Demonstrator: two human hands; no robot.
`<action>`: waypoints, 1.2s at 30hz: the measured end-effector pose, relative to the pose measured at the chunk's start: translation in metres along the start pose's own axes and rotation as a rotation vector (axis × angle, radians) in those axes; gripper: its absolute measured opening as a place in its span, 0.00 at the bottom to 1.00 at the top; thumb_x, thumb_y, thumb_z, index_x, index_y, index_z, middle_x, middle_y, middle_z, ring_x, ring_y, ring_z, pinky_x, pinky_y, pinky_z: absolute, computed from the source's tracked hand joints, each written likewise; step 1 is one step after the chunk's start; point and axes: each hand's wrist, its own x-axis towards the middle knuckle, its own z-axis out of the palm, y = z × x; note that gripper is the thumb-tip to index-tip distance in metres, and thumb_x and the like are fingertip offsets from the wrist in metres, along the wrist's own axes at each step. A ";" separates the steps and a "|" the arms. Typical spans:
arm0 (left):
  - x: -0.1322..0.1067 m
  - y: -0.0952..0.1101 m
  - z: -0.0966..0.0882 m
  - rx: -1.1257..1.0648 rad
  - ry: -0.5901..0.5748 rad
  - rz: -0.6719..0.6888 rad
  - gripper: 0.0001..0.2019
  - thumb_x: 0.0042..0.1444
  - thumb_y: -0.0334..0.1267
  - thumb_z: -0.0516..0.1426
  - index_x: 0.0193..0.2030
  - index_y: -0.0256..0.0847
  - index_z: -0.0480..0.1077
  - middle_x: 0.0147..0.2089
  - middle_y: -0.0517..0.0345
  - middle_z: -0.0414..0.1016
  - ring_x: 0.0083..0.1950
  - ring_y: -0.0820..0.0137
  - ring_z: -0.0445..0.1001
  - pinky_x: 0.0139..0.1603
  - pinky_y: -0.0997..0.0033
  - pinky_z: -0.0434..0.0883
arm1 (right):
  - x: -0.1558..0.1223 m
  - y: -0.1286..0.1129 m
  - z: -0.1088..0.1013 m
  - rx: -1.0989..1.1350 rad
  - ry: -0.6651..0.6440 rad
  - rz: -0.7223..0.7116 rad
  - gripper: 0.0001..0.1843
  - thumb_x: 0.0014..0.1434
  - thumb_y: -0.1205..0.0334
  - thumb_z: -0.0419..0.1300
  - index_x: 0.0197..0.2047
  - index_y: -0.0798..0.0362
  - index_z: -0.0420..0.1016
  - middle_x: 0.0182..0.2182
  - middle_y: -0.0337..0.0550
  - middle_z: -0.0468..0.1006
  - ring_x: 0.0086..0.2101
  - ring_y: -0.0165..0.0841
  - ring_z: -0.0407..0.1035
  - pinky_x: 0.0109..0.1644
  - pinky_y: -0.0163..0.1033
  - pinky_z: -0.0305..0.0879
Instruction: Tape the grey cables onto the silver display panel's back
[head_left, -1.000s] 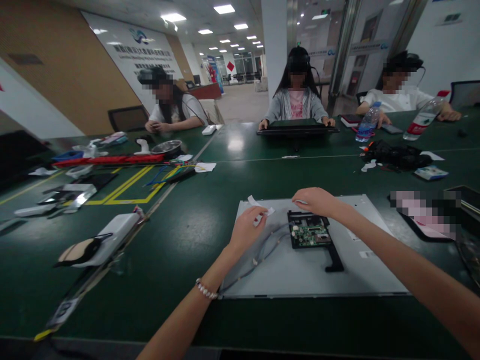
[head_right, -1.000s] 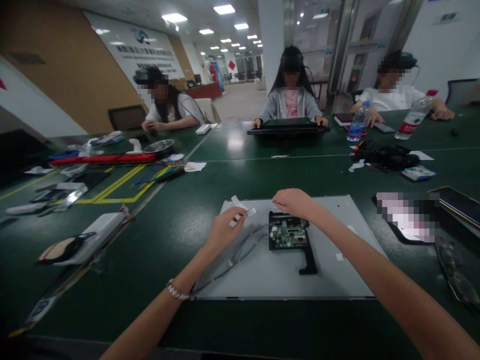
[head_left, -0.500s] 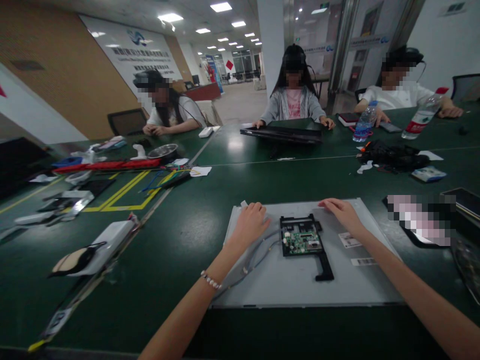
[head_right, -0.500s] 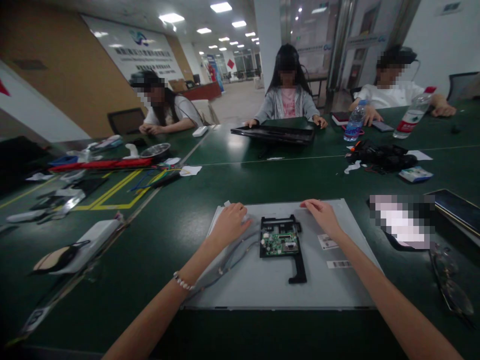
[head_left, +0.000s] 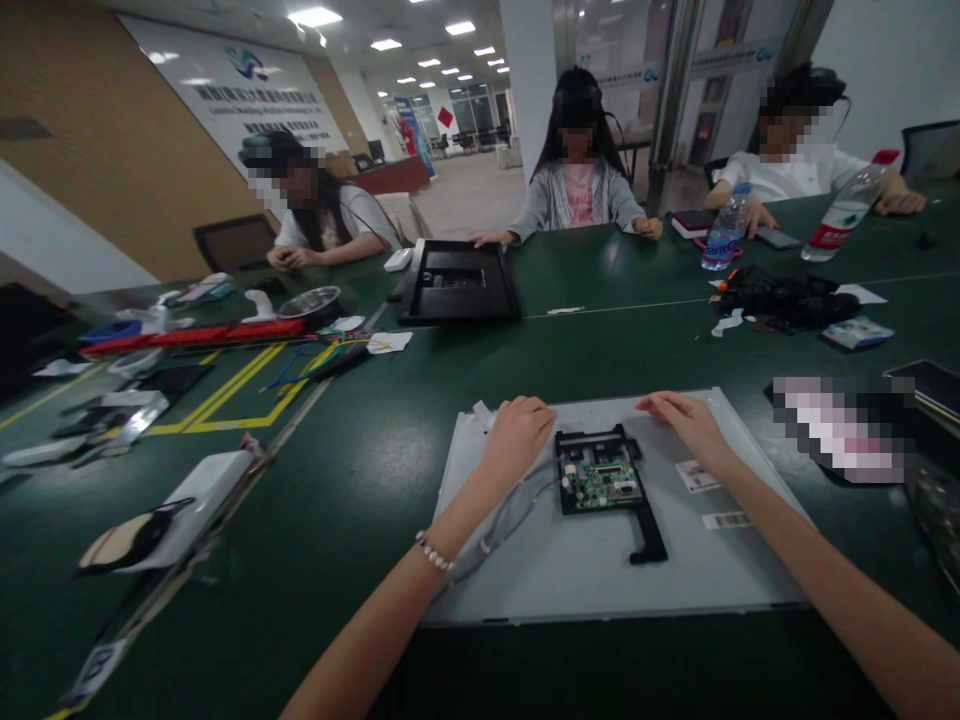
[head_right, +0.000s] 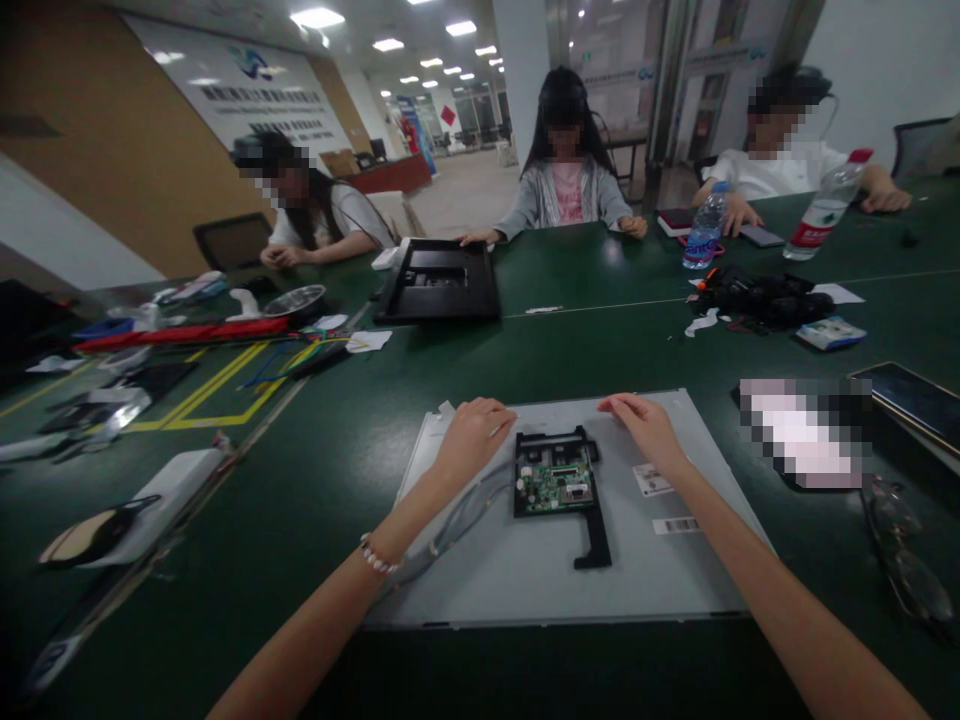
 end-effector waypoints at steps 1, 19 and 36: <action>0.002 0.006 0.000 -0.009 -0.007 0.038 0.11 0.66 0.35 0.52 0.42 0.42 0.76 0.42 0.53 0.76 0.46 0.63 0.70 0.44 0.62 0.61 | 0.000 0.000 0.000 -0.009 -0.004 -0.004 0.22 0.60 0.43 0.54 0.38 0.51 0.80 0.40 0.47 0.83 0.42 0.39 0.75 0.48 0.45 0.69; 0.022 0.039 0.042 -0.144 -0.049 0.198 0.10 0.64 0.35 0.55 0.44 0.43 0.78 0.45 0.54 0.78 0.50 0.64 0.71 0.49 0.62 0.62 | -0.005 -0.003 0.002 -0.221 -0.030 -0.132 0.18 0.62 0.49 0.53 0.37 0.50 0.80 0.37 0.44 0.83 0.39 0.39 0.75 0.45 0.44 0.68; 0.023 -0.012 0.007 -0.296 0.305 -0.054 0.10 0.62 0.35 0.54 0.45 0.41 0.76 0.46 0.54 0.78 0.49 0.66 0.74 0.53 0.65 0.68 | -0.027 -0.017 0.016 -0.477 -0.235 -0.498 0.19 0.66 0.58 0.49 0.56 0.47 0.73 0.54 0.47 0.75 0.55 0.40 0.68 0.62 0.56 0.62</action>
